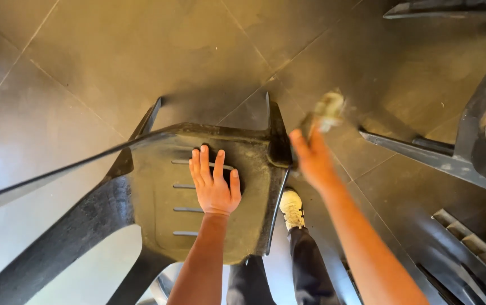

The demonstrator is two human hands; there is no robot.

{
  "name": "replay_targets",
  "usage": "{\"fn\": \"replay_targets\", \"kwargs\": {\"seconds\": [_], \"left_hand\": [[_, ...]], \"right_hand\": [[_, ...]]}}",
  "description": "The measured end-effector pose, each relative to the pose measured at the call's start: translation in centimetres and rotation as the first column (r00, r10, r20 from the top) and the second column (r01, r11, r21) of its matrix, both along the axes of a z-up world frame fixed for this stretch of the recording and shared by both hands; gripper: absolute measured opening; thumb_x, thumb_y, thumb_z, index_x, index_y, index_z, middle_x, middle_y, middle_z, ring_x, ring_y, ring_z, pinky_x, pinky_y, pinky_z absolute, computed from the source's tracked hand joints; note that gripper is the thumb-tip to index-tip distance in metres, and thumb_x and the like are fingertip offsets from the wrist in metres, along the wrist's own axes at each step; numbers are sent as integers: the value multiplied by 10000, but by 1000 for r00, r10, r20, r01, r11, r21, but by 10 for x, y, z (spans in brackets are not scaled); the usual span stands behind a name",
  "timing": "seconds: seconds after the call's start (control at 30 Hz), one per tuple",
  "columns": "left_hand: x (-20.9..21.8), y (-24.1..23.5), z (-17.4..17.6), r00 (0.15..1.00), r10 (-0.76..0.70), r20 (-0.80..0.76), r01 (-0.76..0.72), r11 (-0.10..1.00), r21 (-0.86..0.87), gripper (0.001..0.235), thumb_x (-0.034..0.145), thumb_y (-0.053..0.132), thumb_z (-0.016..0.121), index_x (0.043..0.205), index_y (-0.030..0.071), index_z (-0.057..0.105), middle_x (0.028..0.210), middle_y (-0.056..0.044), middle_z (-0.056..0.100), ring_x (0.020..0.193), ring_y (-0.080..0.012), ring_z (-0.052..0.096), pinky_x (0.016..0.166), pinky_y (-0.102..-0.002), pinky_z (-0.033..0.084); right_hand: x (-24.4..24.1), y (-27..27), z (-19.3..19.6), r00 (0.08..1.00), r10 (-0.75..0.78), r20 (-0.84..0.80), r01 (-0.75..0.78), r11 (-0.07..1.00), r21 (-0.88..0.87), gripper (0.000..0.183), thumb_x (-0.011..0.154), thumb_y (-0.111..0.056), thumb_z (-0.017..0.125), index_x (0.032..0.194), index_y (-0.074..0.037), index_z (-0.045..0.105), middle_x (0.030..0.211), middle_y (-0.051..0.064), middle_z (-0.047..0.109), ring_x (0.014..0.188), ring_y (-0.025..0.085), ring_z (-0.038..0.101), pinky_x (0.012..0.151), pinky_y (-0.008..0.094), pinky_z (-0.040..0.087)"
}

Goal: Cleaning a plastic chair using a spray bottle and a cloth.

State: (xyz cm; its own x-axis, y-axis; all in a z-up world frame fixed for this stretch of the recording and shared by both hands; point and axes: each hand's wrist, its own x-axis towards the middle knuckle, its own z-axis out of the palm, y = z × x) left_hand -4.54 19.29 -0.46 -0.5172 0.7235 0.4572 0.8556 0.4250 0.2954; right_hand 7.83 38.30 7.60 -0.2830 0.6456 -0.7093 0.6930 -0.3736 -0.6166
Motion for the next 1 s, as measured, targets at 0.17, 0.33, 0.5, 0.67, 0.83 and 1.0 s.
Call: {"fn": "replay_targets", "kwargs": {"seconds": [0.17, 0.33, 0.5, 0.67, 0.83, 1.0], "left_hand": [[0, -4, -4, 1000, -9, -25, 8, 999, -31, 531, 1028, 393, 453, 1467, 103, 527, 1586, -227, 399, 1500, -445, 339, 1211, -581, 289], [-4, 1, -6, 998, -8, -61, 4, 998, -58, 538, 1018, 392, 440, 1453, 87, 527, 1565, -247, 413, 1478, -468, 366, 1201, -603, 304], [1, 10, 13, 990, -21, -140, 13, 998, -61, 502, 998, 294, 445, 1416, 35, 549, 1494, -291, 460, 1382, -496, 451, 1148, -639, 360], [-4, 66, 40, 971, -220, 93, 227, 971, -78, 405, 965, 311, 484, 1243, 70, 655, 1273, -178, 599, 1184, -375, 590, 1097, -602, 366], [-11, 87, 28, 974, -225, 25, 226, 964, -140, 440, 993, 409, 413, 1140, 135, 725, 1104, -71, 657, 1085, -257, 623, 1085, -476, 415], [-15, 104, 68, 957, -196, 213, 236, 954, -183, 380, 952, 301, 492, 1118, 33, 705, 1112, -84, 707, 1037, -235, 638, 1009, -398, 397]], "right_hand": [[-4, -23, -47, 939, -123, -322, 90, 989, -114, 425, 1088, -244, 410, 1393, -29, 612, 1437, 186, 553, 1392, 315, 431, 1208, 448, 290], [25, -3, -119, 978, 2, -208, 0, 1000, 11, 152, 979, -158, 701, 1118, -188, 754, 1014, 23, 746, 988, 138, 686, 899, 294, 536], [26, -18, -17, 952, 217, -218, -207, 976, 66, 125, 949, -163, 639, 1067, -183, 674, 864, 85, 661, 901, 237, 653, 857, 400, 516], [57, -45, -203, 688, 682, 247, -716, 584, 383, 301, 923, -264, 559, 1196, -158, 629, 1108, 111, 599, 1121, 280, 589, 1016, 489, 458], [55, -7, -454, 371, 851, 372, -813, 104, 573, 229, 881, -66, 536, 966, -19, 743, 795, 203, 735, 795, 412, 752, 710, 550, 591], [-1, 34, -495, 939, 340, 49, -326, 928, -179, 507, 955, -296, 423, 1212, 84, 638, 1188, 300, 674, 1044, 428, 654, 886, 434, 524]]}}
